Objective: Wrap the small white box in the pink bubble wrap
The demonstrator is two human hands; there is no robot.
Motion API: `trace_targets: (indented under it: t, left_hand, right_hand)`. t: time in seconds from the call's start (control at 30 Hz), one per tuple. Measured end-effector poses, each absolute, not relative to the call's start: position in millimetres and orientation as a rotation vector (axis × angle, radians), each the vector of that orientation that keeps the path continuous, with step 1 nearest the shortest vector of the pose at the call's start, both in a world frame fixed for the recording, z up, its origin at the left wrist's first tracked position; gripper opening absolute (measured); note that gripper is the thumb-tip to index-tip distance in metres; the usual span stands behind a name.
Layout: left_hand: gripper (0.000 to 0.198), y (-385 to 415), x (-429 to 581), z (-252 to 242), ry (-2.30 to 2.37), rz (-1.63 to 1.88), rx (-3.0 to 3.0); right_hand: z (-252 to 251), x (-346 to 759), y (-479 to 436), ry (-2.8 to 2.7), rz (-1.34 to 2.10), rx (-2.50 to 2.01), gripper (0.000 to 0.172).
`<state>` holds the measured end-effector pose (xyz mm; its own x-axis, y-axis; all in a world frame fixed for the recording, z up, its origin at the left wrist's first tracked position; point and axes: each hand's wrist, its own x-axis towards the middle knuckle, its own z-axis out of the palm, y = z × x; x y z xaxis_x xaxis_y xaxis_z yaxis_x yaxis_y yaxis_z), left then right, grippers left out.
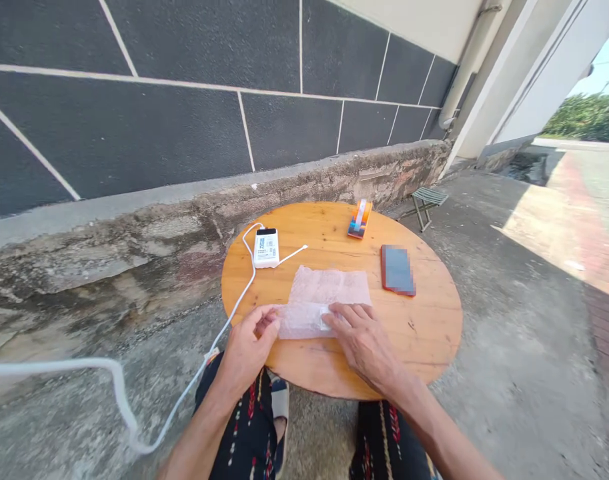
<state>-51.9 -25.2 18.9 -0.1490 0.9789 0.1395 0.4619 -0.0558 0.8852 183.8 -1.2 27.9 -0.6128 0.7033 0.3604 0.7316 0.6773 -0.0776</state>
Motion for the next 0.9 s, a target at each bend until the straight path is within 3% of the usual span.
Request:
trace_targets:
  t: [0.17, 0.27, 0.4, 0.5, 0.77, 0.9]
  left_hand:
    - [0.029, -42.2, -54.5, 26.2, 1.607, 1.300, 1.359]
    - [0.038, -54.0, -55.1, 21.4, 1.707, 1.205, 1.380]
    - [0.031, -57.3, -55.2, 10.5, 1.716, 1.123, 1.386]
    - [0.039, -46.2, -53.3, 7.3, 1.767, 1.060, 1.408]
    - [0.039, -13.4, -29.8, 31.7, 1.993, 0.693, 1.676]
    - [0.038, -4.9, -27.7, 26.3, 1.939, 0.741, 1.608]
  right_hand:
    - [25.6, 185.0, 0.2, -2.510, -0.130, -1.116, 0.032]
    - [28.5, 184.2, 0.4, -2.522, -0.128, -1.117, 0.032]
    - [32.2, 183.9, 2.0, -2.547, -0.106, -1.118, 0.030]
    - [32.7, 184.3, 3.6, -2.557, -0.070, -1.120, 0.029]
    - [29.4, 185.2, 3.2, -2.481, 0.076, -1.132, 0.031]
    - [28.5, 185.1, 2.8, -2.427, 0.151, -1.152, 0.031]
